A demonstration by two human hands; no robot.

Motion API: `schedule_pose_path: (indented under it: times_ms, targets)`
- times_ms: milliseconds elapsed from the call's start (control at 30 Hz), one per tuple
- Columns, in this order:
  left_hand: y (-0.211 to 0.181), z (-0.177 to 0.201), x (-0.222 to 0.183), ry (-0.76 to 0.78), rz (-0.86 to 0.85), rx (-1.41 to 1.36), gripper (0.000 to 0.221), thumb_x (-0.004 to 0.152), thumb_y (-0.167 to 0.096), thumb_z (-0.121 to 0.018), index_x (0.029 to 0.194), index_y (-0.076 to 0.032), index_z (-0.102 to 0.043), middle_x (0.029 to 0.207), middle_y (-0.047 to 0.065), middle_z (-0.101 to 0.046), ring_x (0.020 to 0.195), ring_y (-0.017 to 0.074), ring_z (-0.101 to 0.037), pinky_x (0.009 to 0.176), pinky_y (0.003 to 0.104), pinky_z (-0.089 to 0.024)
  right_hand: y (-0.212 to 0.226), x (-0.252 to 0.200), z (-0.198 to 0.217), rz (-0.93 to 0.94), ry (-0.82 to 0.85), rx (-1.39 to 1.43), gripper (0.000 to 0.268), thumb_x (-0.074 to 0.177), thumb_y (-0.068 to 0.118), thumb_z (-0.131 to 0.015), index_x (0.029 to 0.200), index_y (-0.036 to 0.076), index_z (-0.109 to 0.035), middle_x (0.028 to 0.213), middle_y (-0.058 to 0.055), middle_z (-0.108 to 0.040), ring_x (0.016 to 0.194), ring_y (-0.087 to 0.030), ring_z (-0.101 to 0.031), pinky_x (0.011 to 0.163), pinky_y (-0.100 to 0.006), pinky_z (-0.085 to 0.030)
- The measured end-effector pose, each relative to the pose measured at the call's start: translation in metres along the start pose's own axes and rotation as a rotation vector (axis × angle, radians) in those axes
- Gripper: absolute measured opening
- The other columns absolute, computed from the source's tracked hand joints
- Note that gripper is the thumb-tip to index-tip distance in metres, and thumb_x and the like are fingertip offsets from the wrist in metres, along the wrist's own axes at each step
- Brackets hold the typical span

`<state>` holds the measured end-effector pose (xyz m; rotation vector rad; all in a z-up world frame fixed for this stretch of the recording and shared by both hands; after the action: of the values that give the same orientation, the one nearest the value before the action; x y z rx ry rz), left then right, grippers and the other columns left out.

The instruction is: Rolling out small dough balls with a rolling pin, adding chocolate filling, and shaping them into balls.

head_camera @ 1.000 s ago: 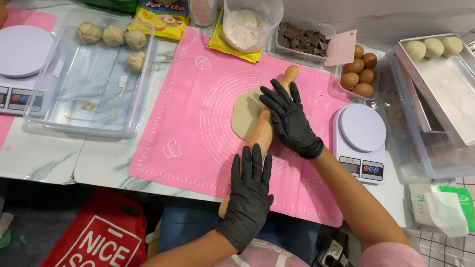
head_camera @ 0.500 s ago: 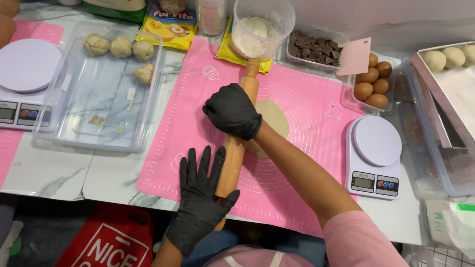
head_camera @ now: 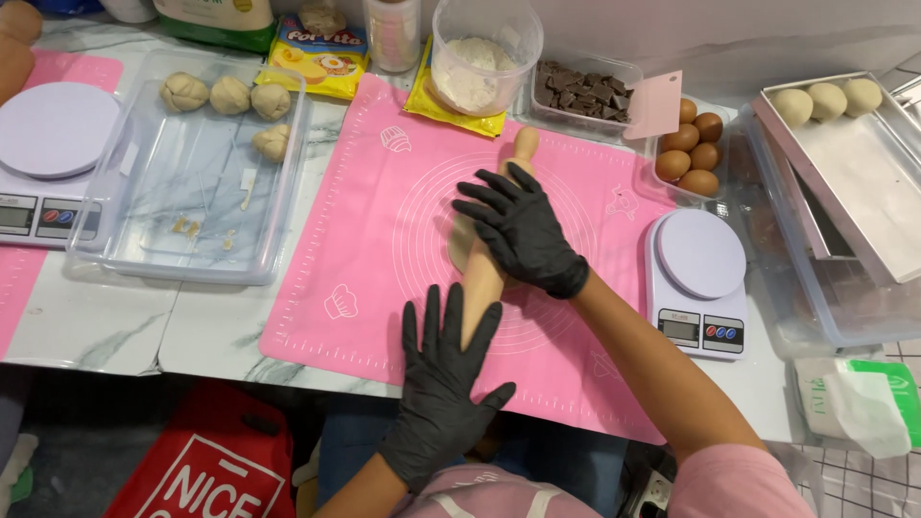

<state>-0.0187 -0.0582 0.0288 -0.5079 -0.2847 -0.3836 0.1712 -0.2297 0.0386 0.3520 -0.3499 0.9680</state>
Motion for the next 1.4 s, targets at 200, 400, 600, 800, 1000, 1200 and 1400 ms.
schedule_pose_path:
  times_ms: [200, 400, 600, 800, 1000, 1200, 1400]
  targets:
    - [-0.036, -0.004, -0.003, 0.121, -0.239, -0.273, 0.103, 0.077, -0.036, -0.087, 0.160, -0.009, -0.032, 0.170, 0.023, -0.014, 0.157, 0.0490, -0.009, 0.125, 0.064, -0.011, 0.004, -0.077, 0.036, -0.188, -0.016, -0.028, 0.047, 0.114, 0.029, -0.034, 0.158, 0.013, -0.041, 0.166, -0.007, -0.037, 0.158, -0.035, -0.028, 0.129, -0.063, -0.006]
    - [-0.033, -0.008, -0.005, 0.089, -0.205, -0.153, 0.109, 0.071, -0.042, -0.088, 0.159, -0.009, -0.034, 0.170, 0.019, -0.018, 0.157, 0.0456, -0.014, 0.126, 0.060, -0.012, 0.010, -0.052, 0.037, -0.098, -0.018, -0.030, 0.046, 0.110, 0.025, -0.038, 0.148, 0.003, -0.049, 0.160, -0.018, -0.044, 0.152, -0.039, -0.039, 0.128, -0.060, -0.017]
    - [0.006, 0.009, -0.003, 0.066, -0.034, -0.053, 0.105, 0.075, -0.052, -0.082, 0.163, -0.026, -0.031, 0.170, 0.016, -0.021, 0.153, 0.0437, -0.022, 0.123, 0.053, -0.018, -0.005, 0.008, -0.021, -0.016, 0.027, 0.155, 0.052, 0.106, 0.029, -0.031, 0.143, 0.006, -0.058, 0.156, -0.016, -0.050, 0.150, -0.038, -0.039, 0.126, -0.061, -0.008]
    - [0.060, 0.010, -0.008, -0.032, 0.038, 0.038, 0.089, 0.084, -0.062, -0.070, 0.156, -0.018, -0.041, 0.161, 0.018, -0.039, 0.149, 0.0418, -0.034, 0.122, 0.056, -0.024, 0.012, 0.067, -0.053, 0.088, -0.040, -0.071, 0.042, 0.109, 0.031, -0.048, 0.131, 0.003, -0.069, 0.134, -0.009, -0.070, 0.128, -0.032, -0.064, 0.114, -0.052, -0.039]
    - [0.063, -0.001, -0.020, -0.012, 0.132, 0.157, 0.091, 0.084, -0.066, -0.063, 0.152, -0.008, -0.042, 0.161, 0.024, -0.035, 0.150, 0.0475, -0.026, 0.125, 0.061, -0.012, 0.013, 0.086, -0.069, -0.212, 0.241, 0.082, 0.055, 0.105, 0.049, -0.038, 0.146, 0.018, -0.058, 0.148, -0.008, -0.059, 0.136, -0.027, -0.054, 0.109, -0.046, -0.039]
    - [0.033, 0.009, -0.025, -0.080, 0.070, 0.171, 0.116, 0.076, -0.066, -0.073, 0.162, -0.006, -0.024, 0.167, 0.017, -0.027, 0.155, 0.0430, -0.022, 0.128, 0.061, -0.010, 0.011, 0.047, -0.050, -0.057, 0.001, -0.065, 0.041, 0.107, 0.039, -0.051, 0.138, 0.018, -0.067, 0.146, -0.008, -0.062, 0.138, -0.031, -0.054, 0.116, -0.050, -0.034]
    - [-0.009, 0.017, -0.023, -0.036, -0.158, -0.106, 0.097, 0.084, -0.046, -0.078, 0.162, -0.014, -0.030, 0.166, 0.026, -0.025, 0.156, 0.0375, -0.025, 0.127, 0.061, -0.013, 0.025, -0.026, 0.012, -0.109, -0.023, 0.044, 0.040, 0.108, 0.027, -0.042, 0.138, 0.014, -0.064, 0.155, -0.012, -0.052, 0.152, -0.035, -0.036, 0.127, -0.060, -0.006]
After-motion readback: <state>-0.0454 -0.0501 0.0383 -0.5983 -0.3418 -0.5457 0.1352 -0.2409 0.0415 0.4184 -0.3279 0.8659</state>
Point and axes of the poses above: each hand's wrist, its own x-axis towards the middle knuckle, its own z-axis out of the back of the hand, y = z × x, the point moved 1 cm from there along x, towards the middle knuckle
